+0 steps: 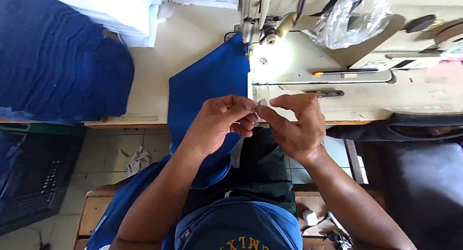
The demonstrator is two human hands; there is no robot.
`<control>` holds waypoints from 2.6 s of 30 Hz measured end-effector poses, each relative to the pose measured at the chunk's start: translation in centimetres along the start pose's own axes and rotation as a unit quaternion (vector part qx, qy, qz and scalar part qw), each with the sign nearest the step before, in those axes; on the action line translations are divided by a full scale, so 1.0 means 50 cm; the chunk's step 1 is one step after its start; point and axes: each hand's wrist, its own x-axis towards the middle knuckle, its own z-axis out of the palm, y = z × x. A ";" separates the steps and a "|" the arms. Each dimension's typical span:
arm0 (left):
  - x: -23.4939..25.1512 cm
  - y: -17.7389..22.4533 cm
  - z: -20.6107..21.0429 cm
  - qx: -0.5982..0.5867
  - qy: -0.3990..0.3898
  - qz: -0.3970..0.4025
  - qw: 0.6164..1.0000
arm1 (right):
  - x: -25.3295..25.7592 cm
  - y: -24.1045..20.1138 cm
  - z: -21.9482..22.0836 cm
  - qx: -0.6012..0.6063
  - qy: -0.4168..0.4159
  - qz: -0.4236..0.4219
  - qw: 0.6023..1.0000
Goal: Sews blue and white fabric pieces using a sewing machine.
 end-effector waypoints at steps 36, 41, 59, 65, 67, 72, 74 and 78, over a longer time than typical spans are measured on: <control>0.333 0.017 -0.117 0.491 0.065 -0.056 0.867 | -0.006 0.017 0.113 -0.029 -0.238 0.405 0.882; 0.341 0.024 -0.116 0.491 0.061 -0.075 0.866 | -0.017 0.094 0.115 -0.060 -0.149 0.334 0.929; 0.343 0.018 -0.118 0.495 0.060 -0.065 0.865 | 0.008 0.208 0.149 -0.073 -0.222 0.173 0.957; 0.347 0.018 -0.120 0.493 0.062 -0.065 0.865 | 0.001 0.214 0.155 -0.078 -0.214 0.165 0.960; 0.348 0.021 -0.118 0.494 0.061 -0.074 0.864 | -0.002 0.215 0.157 -0.079 -0.210 0.163 0.961; 0.350 0.024 -0.118 0.492 0.057 -0.082 0.865 | 0.000 0.213 0.162 -0.097 -0.224 0.163 0.956; 0.350 0.025 -0.117 0.495 0.060 -0.083 0.863 | 0.002 0.211 0.163 -0.103 -0.229 0.164 0.954; 0.313 0.010 -0.120 0.602 0.082 0.085 0.790 | 0.006 0.213 0.162 -0.108 -0.240 0.158 0.952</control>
